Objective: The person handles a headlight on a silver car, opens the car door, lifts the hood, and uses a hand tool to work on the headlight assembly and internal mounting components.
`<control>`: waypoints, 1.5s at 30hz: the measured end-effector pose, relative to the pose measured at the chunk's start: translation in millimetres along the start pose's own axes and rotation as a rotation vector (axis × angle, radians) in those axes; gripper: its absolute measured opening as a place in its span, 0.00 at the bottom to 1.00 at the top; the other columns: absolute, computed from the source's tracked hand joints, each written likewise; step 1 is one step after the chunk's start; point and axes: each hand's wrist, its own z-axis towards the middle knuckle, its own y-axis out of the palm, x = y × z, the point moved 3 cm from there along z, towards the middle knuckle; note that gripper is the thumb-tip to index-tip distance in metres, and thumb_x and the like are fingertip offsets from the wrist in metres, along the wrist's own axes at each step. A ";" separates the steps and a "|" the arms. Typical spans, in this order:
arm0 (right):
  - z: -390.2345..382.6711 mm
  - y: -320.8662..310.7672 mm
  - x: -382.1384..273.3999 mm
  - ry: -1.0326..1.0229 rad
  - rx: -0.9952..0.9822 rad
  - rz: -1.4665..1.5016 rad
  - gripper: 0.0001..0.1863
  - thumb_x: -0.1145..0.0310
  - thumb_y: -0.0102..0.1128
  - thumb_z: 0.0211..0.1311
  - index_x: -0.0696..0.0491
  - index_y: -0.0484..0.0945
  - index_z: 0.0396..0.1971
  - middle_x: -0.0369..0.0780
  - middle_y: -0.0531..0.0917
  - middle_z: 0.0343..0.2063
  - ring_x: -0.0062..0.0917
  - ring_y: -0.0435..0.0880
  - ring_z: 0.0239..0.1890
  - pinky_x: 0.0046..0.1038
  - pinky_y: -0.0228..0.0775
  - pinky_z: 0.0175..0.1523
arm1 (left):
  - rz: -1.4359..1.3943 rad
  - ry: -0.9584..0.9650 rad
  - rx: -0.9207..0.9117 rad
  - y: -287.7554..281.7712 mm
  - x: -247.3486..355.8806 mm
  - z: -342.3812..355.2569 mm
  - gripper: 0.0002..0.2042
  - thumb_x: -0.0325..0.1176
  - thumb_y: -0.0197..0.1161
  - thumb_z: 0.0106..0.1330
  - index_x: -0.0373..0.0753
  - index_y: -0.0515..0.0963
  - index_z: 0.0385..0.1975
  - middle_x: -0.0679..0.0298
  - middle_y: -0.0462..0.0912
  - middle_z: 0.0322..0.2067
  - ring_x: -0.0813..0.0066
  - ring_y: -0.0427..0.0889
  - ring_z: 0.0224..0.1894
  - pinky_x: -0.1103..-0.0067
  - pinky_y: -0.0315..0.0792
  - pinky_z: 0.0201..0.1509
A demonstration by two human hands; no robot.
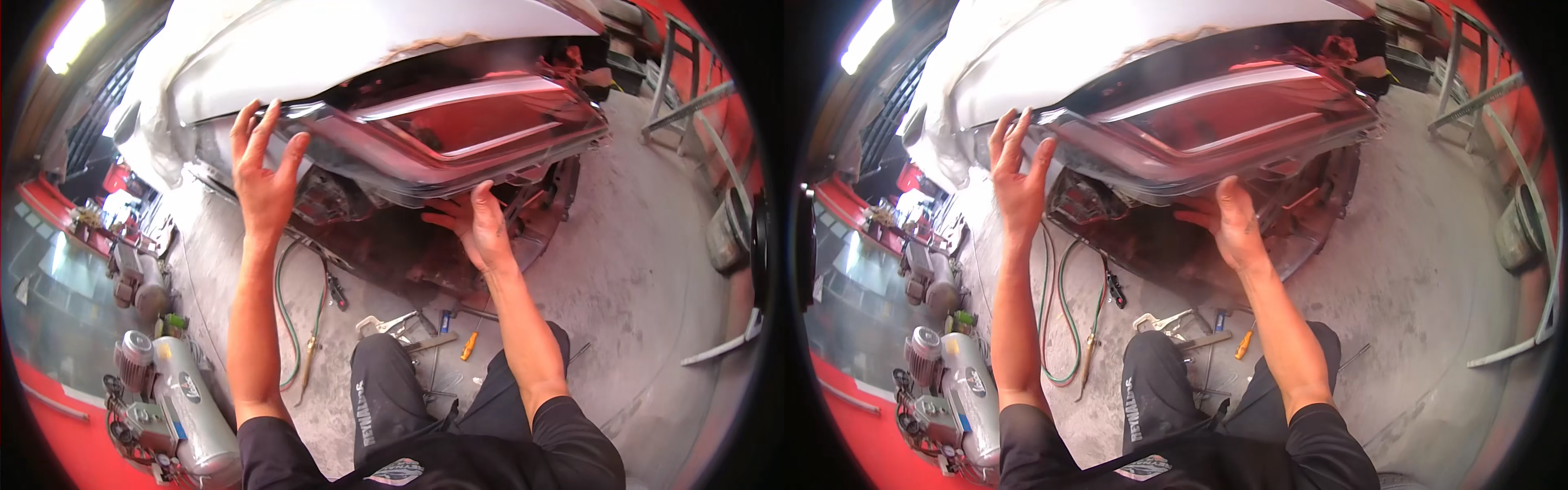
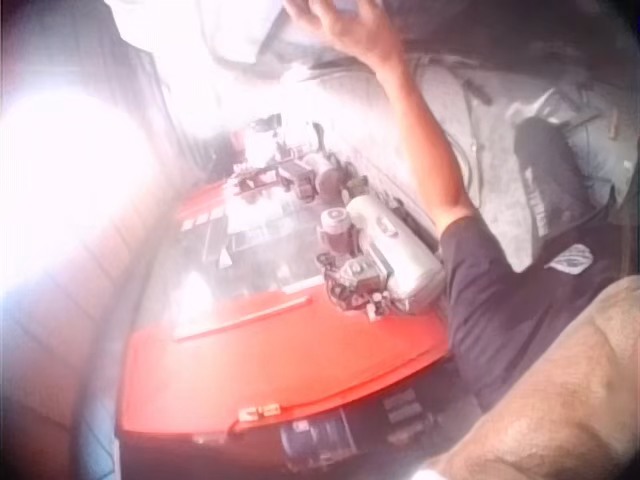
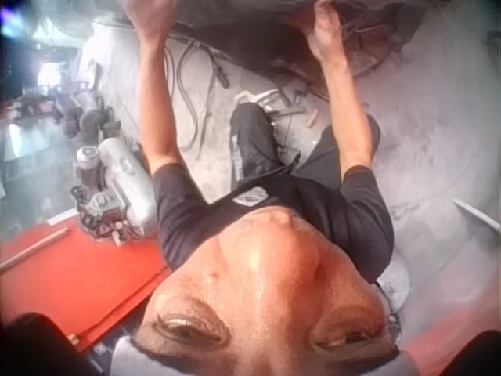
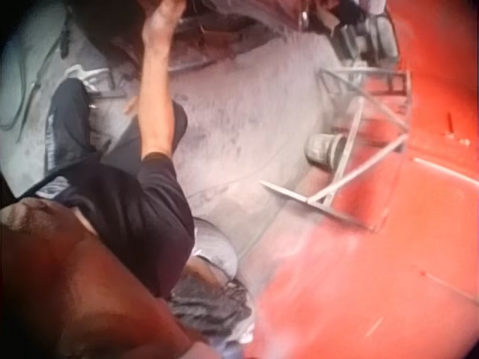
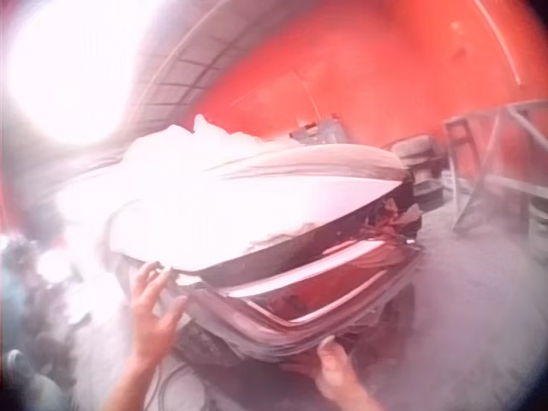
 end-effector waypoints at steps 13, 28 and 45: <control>-1.5 -7.0 -5.8 0.012 0.006 0.010 0.40 0.36 0.56 0.64 0.56 0.69 0.61 0.44 0.80 0.54 0.37 0.83 0.54 0.39 0.79 0.54 | -0.053 -0.068 0.014 7.7 2.3 5.1 0.18 0.35 0.65 0.70 0.41 0.79 0.59 0.57 0.70 0.62 0.63 0.73 0.63 0.68 0.70 0.64; -1.8 -12.4 -8.2 0.019 -0.001 -0.032 0.40 0.37 0.56 0.66 0.57 0.68 0.62 0.44 0.79 0.55 0.36 0.83 0.53 0.40 0.78 0.55 | 0.091 0.539 -0.128 50.4 107.4 -13.8 0.16 0.20 0.66 0.57 0.31 0.82 0.46 0.50 0.84 0.44 0.48 0.83 0.49 0.60 0.74 0.58; -54.3 27.2 -32.4 0.274 0.472 0.092 0.31 0.48 0.55 0.73 0.58 0.68 0.62 0.39 0.80 0.48 0.27 0.86 0.46 0.29 0.81 0.46 | 0.464 0.351 -0.665 122.2 142.2 41.5 0.34 0.50 0.64 0.65 0.49 0.65 0.70 0.40 0.63 0.65 0.41 0.65 0.62 0.51 0.58 0.64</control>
